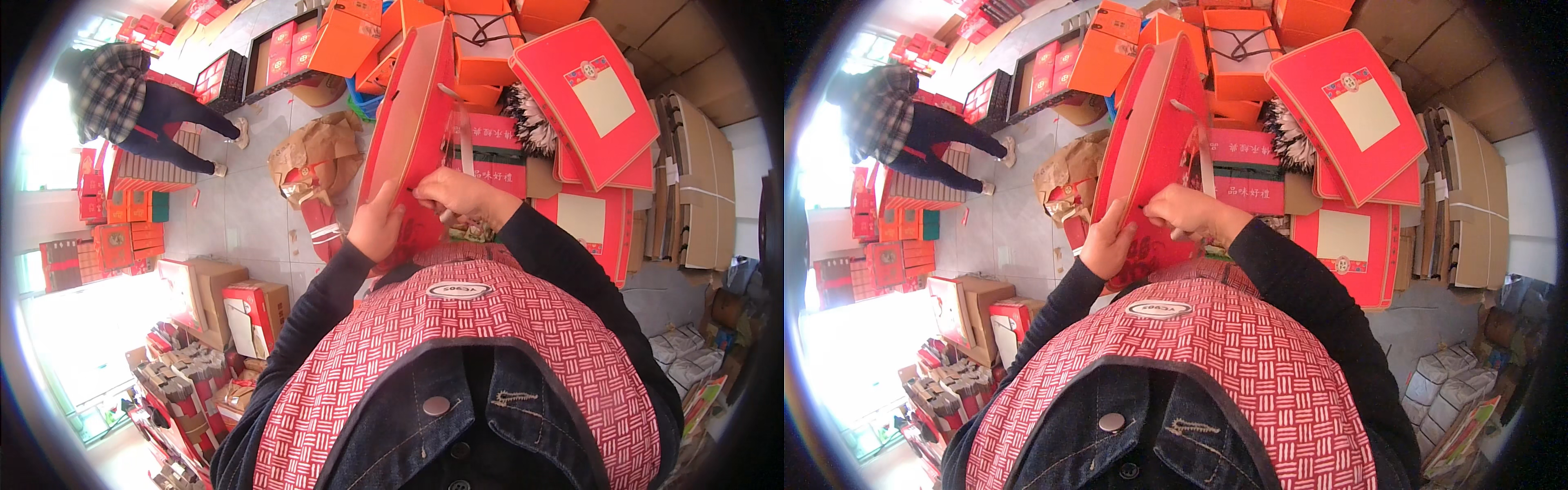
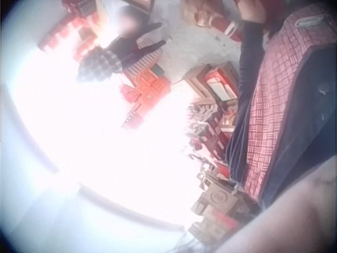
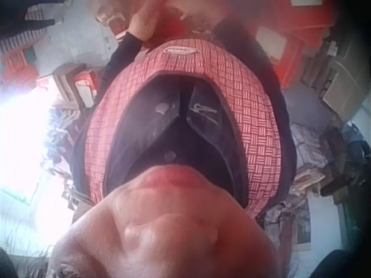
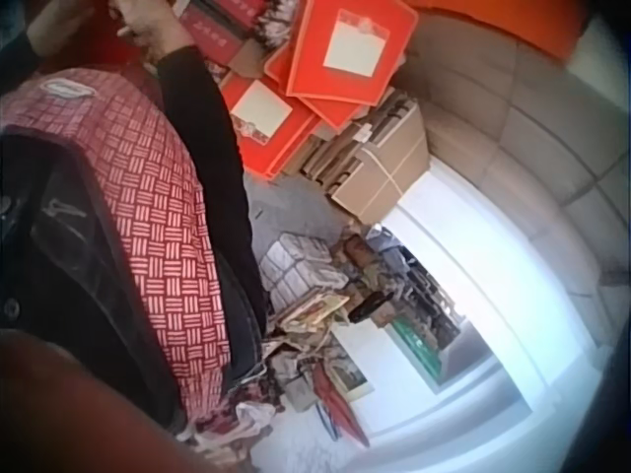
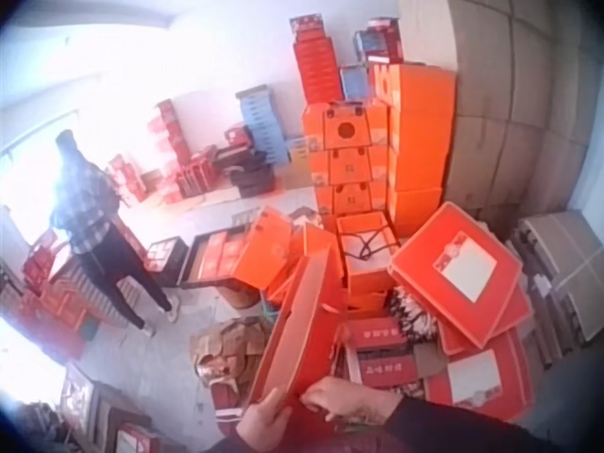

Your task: The person repeatedly assembles red cardboard boxes by folding flaps and securing them with white tape. They handle each box one at a time, then place the finished boxes into a green crate. Another person is visible in the background moving boxes.

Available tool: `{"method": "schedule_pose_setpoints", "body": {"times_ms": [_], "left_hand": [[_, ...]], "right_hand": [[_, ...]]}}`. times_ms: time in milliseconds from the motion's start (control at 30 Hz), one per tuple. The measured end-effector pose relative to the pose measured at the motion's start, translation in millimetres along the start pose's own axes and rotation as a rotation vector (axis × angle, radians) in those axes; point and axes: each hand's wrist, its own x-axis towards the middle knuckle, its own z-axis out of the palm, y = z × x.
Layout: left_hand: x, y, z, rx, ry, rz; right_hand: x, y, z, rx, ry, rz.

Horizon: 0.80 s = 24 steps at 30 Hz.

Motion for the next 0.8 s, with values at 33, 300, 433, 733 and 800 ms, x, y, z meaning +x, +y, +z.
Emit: {"method": "schedule_pose_setpoints", "body": {"times_ms": [33, 300, 433, 733, 800], "left_hand": [[-1, -2, 0, 0.002, 0.004, 0.0], [-4, -7, 3, 0.065, 0.008, -0.026], [-2, 13, -1, 0.086, -0.004, -0.078], [36, -10, 12, -0.493, -0.089, -0.202], [43, -17, 15, -0.752, -0.207, -0.3]], "right_hand": [[2, 3, 1, 0.045, -0.013, 0.001], [13, 8, 13, -0.652, 0.272, -0.406], [22, 24, 13, -0.555, 0.331, -0.386], [18, 32, -7, -0.092, 0.126, -0.252], [15, 22, -3, -0.125, 0.113, -0.237]]}}
